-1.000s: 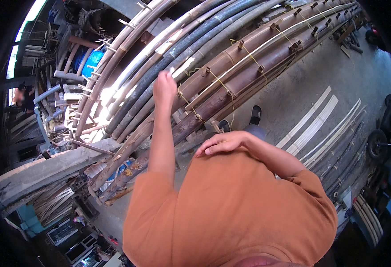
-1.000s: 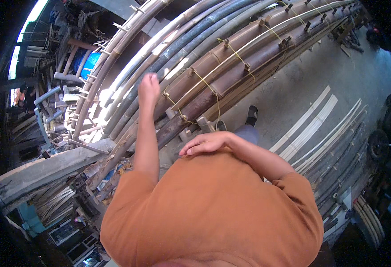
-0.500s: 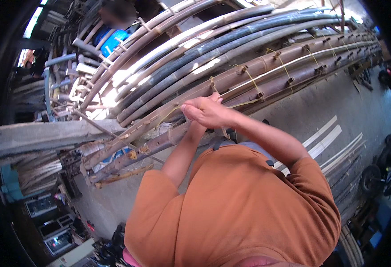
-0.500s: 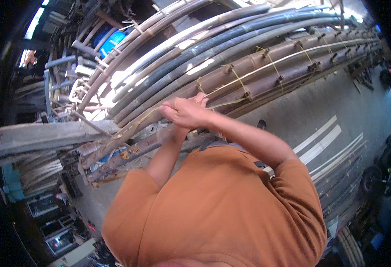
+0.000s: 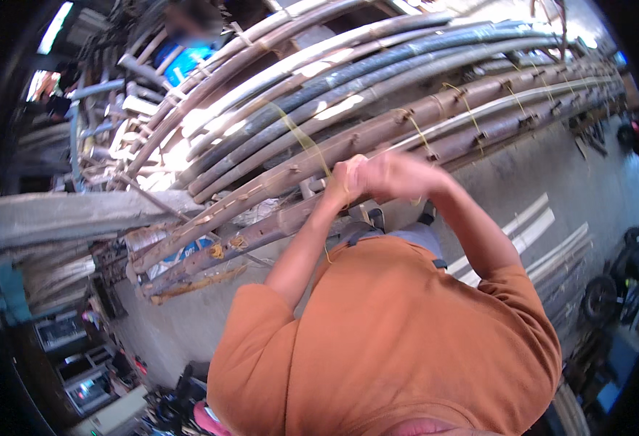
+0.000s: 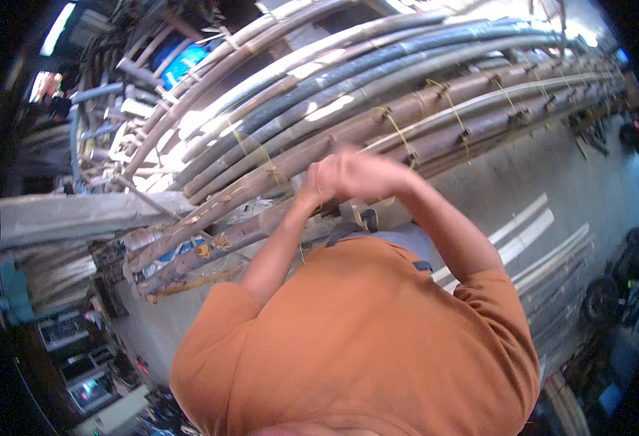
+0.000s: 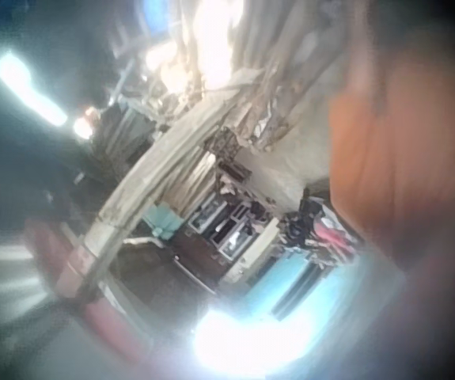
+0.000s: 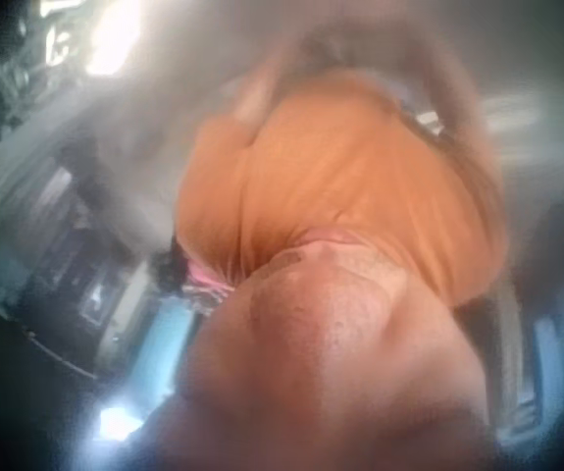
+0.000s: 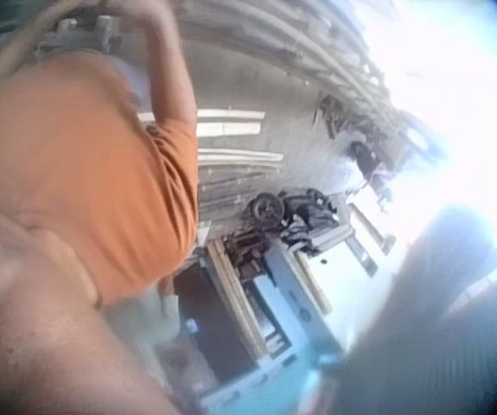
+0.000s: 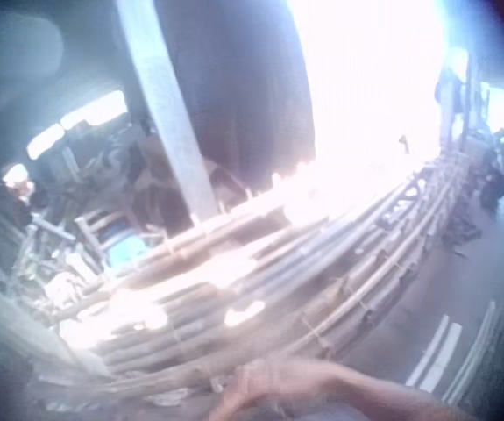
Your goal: The person repeatedly picks up thin wooden strips from the floor and places them onto a large curved bamboo frame. They then use yellow string to tie each strip to the frame, securing it in place. The person continues this process for several strips throughout the clip.
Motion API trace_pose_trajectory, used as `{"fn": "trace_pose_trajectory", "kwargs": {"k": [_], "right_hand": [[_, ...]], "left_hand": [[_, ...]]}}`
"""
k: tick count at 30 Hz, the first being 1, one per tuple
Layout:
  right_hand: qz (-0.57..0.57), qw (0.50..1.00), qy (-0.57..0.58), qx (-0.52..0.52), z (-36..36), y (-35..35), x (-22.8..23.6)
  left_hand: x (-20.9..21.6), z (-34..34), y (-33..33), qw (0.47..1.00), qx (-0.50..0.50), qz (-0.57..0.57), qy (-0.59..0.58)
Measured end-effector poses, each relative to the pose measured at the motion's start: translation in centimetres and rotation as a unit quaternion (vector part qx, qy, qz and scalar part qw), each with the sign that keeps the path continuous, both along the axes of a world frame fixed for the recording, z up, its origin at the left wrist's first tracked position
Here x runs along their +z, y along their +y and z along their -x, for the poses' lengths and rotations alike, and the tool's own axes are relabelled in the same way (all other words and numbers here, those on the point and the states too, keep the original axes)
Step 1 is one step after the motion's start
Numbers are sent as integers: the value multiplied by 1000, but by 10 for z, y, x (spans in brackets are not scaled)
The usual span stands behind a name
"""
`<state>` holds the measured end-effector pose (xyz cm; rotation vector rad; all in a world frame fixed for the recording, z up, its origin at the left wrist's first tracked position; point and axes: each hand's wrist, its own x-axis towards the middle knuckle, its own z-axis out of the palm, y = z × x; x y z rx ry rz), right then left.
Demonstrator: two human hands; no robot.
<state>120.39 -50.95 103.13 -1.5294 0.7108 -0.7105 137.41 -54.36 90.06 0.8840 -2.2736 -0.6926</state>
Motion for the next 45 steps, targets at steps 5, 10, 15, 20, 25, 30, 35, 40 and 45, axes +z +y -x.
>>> {"fn": "trace_pose_trajectory", "kwargs": {"k": [5,10,15,20,25,30,35,40,45], "right_hand": [[77,959,272,-23,-13,83,-145],[87,951,292,-43,-22,88,-144],[14,979,123,-164,-3,102,-133],[-258,818,-364,-362,56,119,-137],[-296,565,-577,-510,158,170,-185],[-330,502,-498,-626,248,254,-268],[-356,414,-302,-782,323,370,-431],[-438,252,-86,-859,342,493,-662],[-574,205,43,-792,342,566,-829]], "left_hand": [[-14,14,-6,982,60,-179,25],[47,37,-83,966,121,-174,150],[-33,42,-148,953,194,-57,-227],[12,78,-150,927,150,-49,-341],[87,161,-54,982,115,66,-135],[21,309,75,991,-106,-64,-49],[-125,407,258,821,-363,-263,-354],[-282,376,374,607,-504,-306,-533],[-356,373,410,523,-458,-318,-645]]}}
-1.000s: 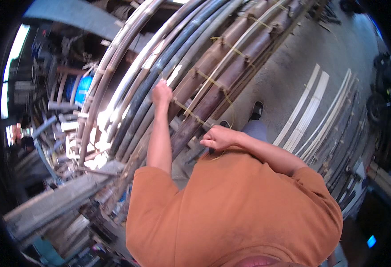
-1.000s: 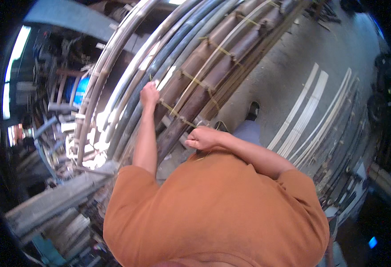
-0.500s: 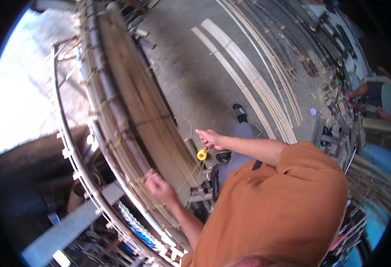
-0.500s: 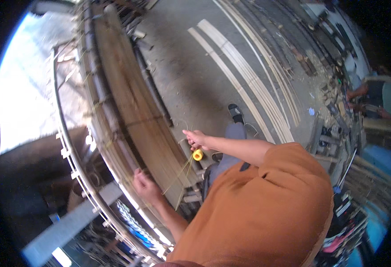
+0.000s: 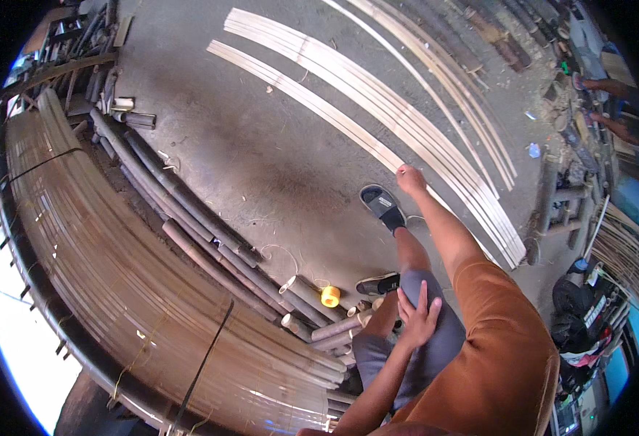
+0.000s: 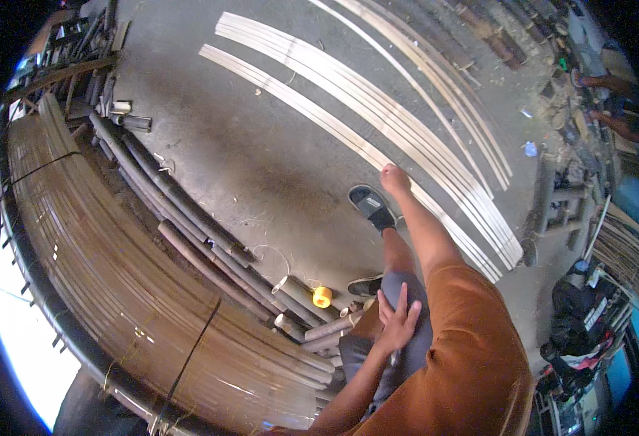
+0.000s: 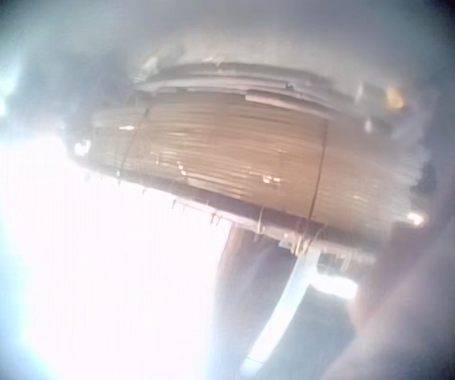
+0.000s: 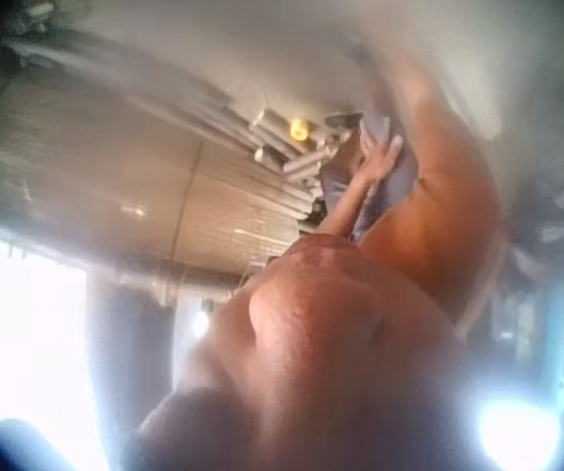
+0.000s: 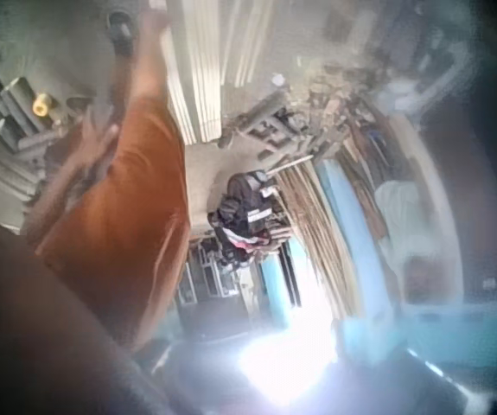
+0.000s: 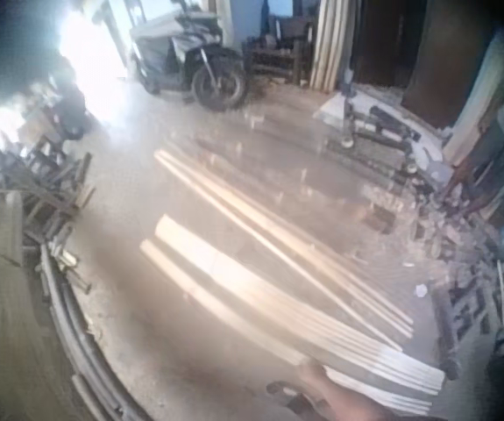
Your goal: The person repeatedly picks up thin wooden strips from the floor and places them onto a large curved bamboo frame. They then use yellow string to tie each strip to the frame, securing it in place. The person continues this process for several strips throughout the clip.
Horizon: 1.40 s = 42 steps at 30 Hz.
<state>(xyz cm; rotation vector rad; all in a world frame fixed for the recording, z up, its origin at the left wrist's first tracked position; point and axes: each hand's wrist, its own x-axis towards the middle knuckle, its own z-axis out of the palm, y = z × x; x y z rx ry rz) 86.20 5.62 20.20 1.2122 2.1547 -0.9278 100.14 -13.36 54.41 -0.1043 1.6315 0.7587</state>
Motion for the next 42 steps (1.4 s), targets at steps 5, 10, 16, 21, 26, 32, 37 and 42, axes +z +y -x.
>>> {"fn": "trace_pose_trajectory", "kwargs": {"k": [5,10,16,21,26,32,37,42], "right_hand": [[-109,988,-36,105,-10,7,-123],[-172,965,-66,185,-25,38,-155],[-41,950,253,179,13,-1,-26],[70,881,438,168,112,-54,264],[39,790,575,209,226,-88,484],[159,697,673,190,332,-201,704],[521,605,572,190,330,-330,813],[714,582,361,145,310,-432,841]], "left_hand": [[-19,3,1,998,-6,-18,63],[-62,-48,-6,964,-72,12,255],[-14,39,-9,998,38,18,-42],[3,32,-23,994,87,69,10],[76,83,-57,949,241,-4,206],[237,227,-130,799,328,18,504],[348,251,-191,682,460,10,569],[426,191,-252,646,575,192,463]]}}
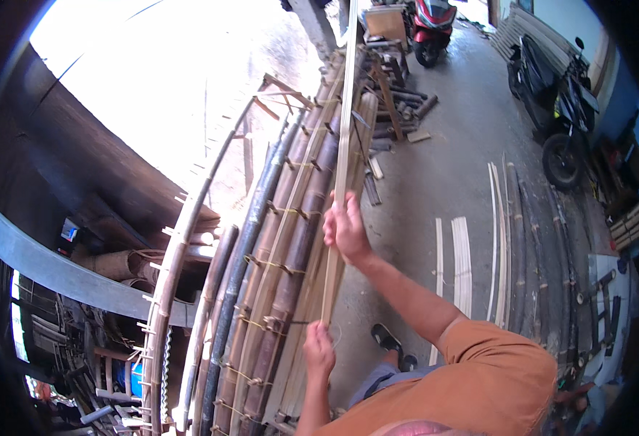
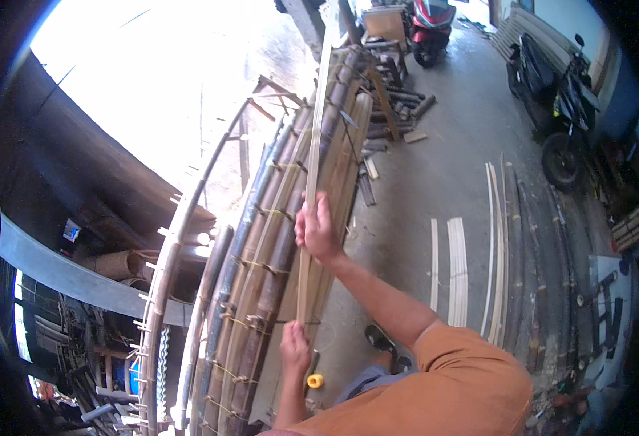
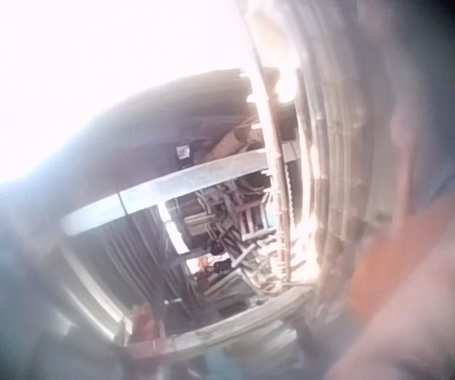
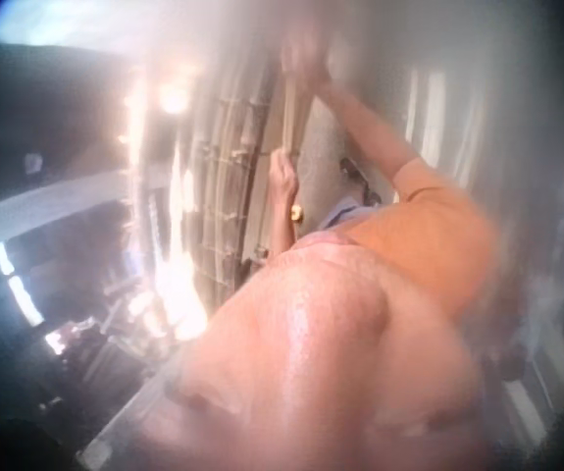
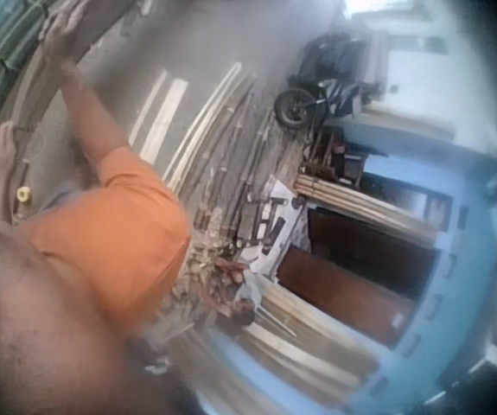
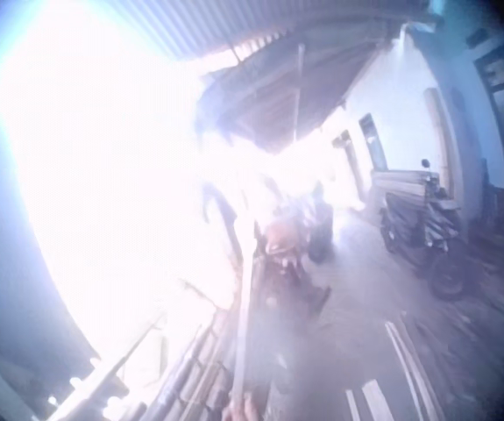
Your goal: The person repeatedly picks up thin wooden strips from the floor and places them onto a large curved bamboo frame. They then use yellow string to tie each strip to the frame, securing it in place. The person continues this process for several strips throughout the clip.
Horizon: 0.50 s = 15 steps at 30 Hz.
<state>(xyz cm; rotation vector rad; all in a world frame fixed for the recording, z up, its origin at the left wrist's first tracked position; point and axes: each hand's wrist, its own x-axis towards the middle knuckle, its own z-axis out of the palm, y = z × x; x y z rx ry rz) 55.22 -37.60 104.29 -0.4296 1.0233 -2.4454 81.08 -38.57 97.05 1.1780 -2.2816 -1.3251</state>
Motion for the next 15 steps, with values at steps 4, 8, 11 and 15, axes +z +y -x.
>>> {"fn": "trace_pose_trajectory", "kwargs": {"k": [4,8,11,15], "right_hand": [[-22,996,-13,91,-7,-78,-43],[-153,969,-4,192,-3,-122,-77],[-293,903,19,315,20,-117,-94],[-344,851,35,395,81,-64,-124]], "left_hand": [[38,-33,-54,984,102,146,-17],[52,-44,-116,967,128,147,-165],[28,-44,-159,956,129,165,-204],[7,-37,-191,924,62,230,-300]]}}
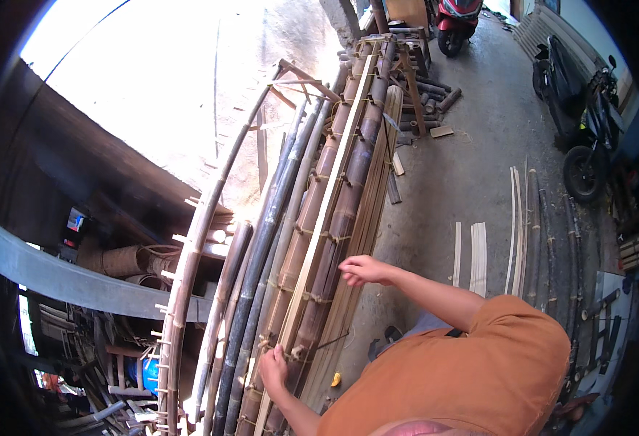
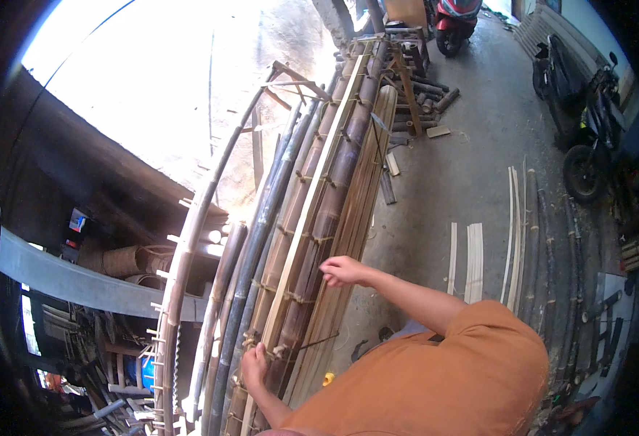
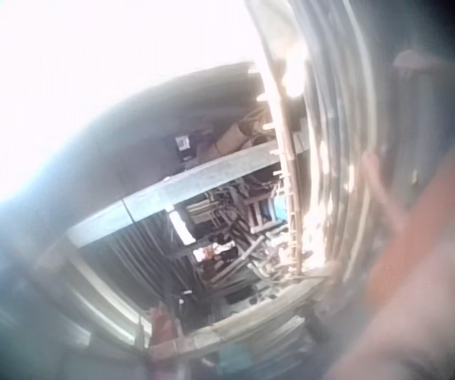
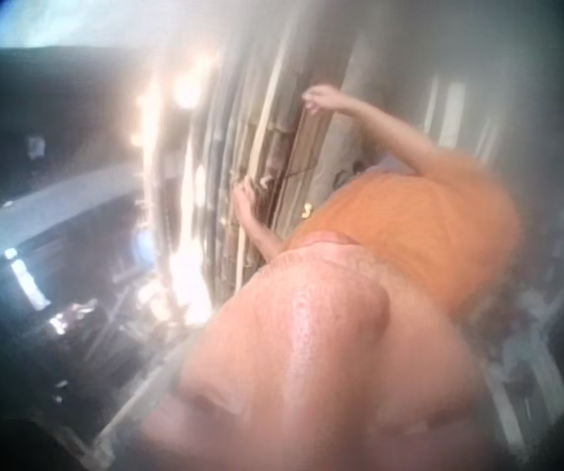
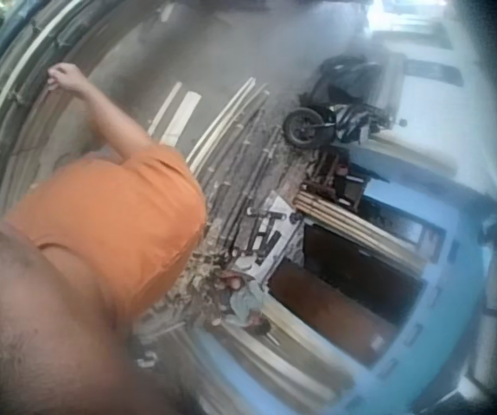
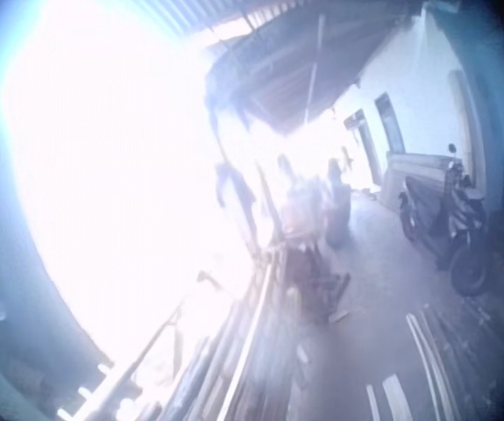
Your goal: The person repeatedly picks up thin wooden strips from the floor and places them onto a large curved bamboo frame. They then use yellow string to tie each strip to the frame, securing it in place. The person continues this process for several strips throughout the clip.
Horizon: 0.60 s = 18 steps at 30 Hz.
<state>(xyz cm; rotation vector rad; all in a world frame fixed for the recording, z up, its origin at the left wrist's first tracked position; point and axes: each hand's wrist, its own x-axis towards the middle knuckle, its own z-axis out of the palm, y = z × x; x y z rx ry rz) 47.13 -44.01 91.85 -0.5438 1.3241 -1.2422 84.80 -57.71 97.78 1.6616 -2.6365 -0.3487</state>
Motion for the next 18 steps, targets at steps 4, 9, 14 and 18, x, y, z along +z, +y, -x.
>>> {"fn": "trace_pose_trajectory", "kwargs": {"k": [4,9,14,18], "right_hand": [[-93,989,-49,-100,83,75,-60],[-151,975,-48,-158,186,145,-105],[-116,982,9,-149,314,169,-92],[-90,977,45,-187,426,171,-61]], "left_hand": [[49,104,1,999,33,-4,-23],[52,290,-23,991,-64,45,111],[55,511,-17,964,-167,13,205],[81,684,-5,939,-215,-76,256]]}}
